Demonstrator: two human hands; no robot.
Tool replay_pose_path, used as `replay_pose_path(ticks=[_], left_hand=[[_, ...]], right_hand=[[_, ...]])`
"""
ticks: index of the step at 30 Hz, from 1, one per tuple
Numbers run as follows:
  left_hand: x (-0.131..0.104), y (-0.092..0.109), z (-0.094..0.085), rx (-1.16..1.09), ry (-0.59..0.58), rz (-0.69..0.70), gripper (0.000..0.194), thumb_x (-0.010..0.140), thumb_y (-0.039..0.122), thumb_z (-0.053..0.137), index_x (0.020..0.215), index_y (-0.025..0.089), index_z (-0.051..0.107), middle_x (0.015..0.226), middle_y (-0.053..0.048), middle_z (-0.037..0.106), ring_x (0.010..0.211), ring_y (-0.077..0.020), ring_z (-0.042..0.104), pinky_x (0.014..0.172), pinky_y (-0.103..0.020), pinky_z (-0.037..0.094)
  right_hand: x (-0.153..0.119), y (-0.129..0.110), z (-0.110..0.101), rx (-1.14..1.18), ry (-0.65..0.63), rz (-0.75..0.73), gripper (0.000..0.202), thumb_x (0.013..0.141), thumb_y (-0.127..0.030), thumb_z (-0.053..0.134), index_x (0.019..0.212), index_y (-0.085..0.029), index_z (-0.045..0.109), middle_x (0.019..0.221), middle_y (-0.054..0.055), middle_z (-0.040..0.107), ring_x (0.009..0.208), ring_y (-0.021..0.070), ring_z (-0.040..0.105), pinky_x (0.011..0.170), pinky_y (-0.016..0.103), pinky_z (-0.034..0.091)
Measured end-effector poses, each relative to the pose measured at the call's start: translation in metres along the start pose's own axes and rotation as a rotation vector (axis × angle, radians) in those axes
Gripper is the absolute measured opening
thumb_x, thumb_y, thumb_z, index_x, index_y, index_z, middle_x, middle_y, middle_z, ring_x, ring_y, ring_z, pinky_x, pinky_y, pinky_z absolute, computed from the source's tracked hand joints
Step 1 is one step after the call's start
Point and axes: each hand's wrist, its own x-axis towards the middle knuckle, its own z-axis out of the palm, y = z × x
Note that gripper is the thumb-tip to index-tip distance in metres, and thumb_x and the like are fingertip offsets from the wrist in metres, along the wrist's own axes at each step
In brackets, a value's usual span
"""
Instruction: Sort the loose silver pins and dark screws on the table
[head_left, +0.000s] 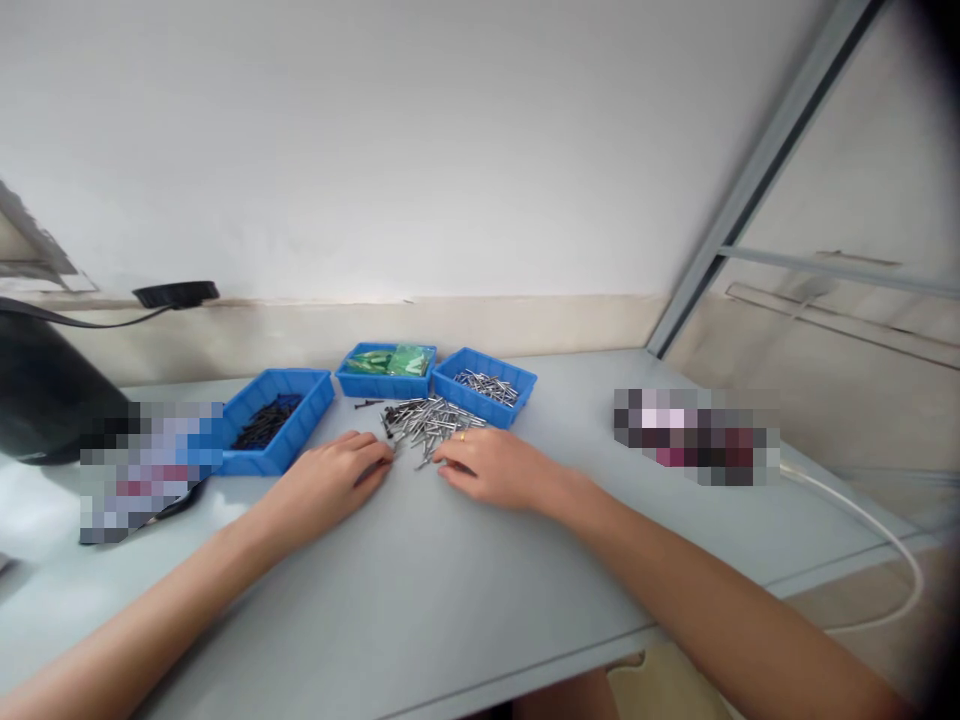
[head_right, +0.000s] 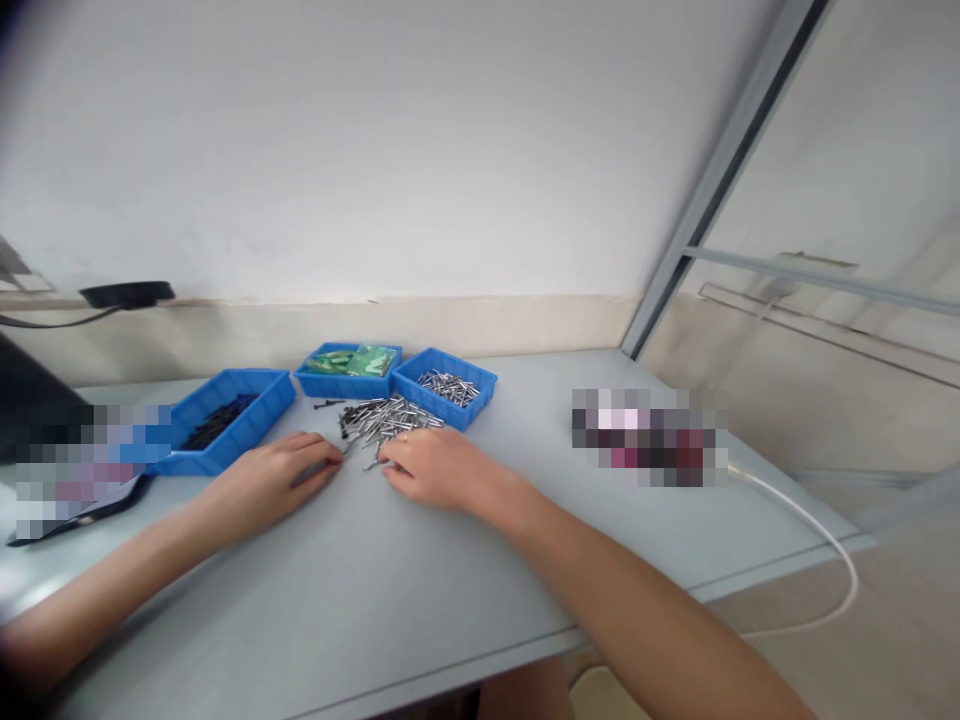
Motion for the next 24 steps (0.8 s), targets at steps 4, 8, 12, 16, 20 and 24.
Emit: replay_pose_path(ticks=[4,8,12,16,20,24], left_hand=[[0.000,0.000,0.000,-0.001,0.002,-0.014,0.028,0.095,0.034,0.036,0.092,0.023,0.062,0.092,-0.003,0.067,0.088,-0.0222,0.065,0.073,-0.031,0.050],[-0.001,-0.003,0.003,0.013,0.038,-0.016,0.027,0.094,0.032,0.038,0.100,0.023,0.063,0.099,-0.004,0.069,0.092,-0.0231,0.066,0.076,-0.032,0.051],[-0.002,-0.005,0.005,0.009,0.076,-0.009,0.028,0.094,0.030,0.038,0.106,0.022,0.062,0.105,-0.005,0.069,0.095,-0.0233,0.067,0.078,-0.032,0.053],[-0.002,-0.002,0.003,-0.021,0.143,0.024,0.027,0.097,0.033,0.037,0.108,0.023,0.060,0.108,-0.005,0.069,0.094,-0.0210,0.067,0.078,-0.030,0.053],[-0.003,0.008,-0.003,-0.110,0.178,0.139,0.023,0.098,0.033,0.038,0.105,0.023,0.058,0.099,-0.003,0.068,0.089,-0.0174,0.067,0.077,-0.026,0.051],[-0.005,0.017,-0.009,-0.148,0.192,0.199,0.020,0.098,0.031,0.040,0.098,0.022,0.057,0.090,-0.001,0.066,0.080,-0.0149,0.065,0.072,-0.025,0.049]], right_hand=[[-0.001,0.001,0.001,0.009,-0.017,0.002,0.022,0.096,-0.026,0.045,0.105,-0.019,0.064,0.100,0.005,0.069,0.093,0.0180,0.063,0.081,0.029,0.043],[-0.003,0.002,0.001,0.011,-0.022,0.006,0.023,0.096,-0.026,0.045,0.106,-0.019,0.065,0.102,0.006,0.069,0.095,0.0189,0.063,0.081,0.030,0.043],[-0.002,0.002,0.001,0.014,-0.027,0.016,0.023,0.096,-0.027,0.045,0.107,-0.019,0.065,0.102,0.006,0.069,0.095,0.0191,0.063,0.081,0.030,0.043],[-0.002,-0.001,0.001,0.016,-0.017,0.029,0.024,0.096,-0.027,0.045,0.109,-0.020,0.064,0.104,0.006,0.070,0.095,0.0192,0.063,0.081,0.030,0.043],[-0.001,-0.006,0.003,0.026,0.041,0.069,0.027,0.095,-0.028,0.048,0.119,-0.021,0.059,0.106,0.005,0.069,0.097,0.0199,0.063,0.081,0.030,0.043],[0.000,-0.010,0.002,0.018,0.022,0.048,0.023,0.097,-0.029,0.046,0.112,-0.020,0.061,0.100,0.004,0.070,0.092,0.0182,0.063,0.078,0.028,0.043]])
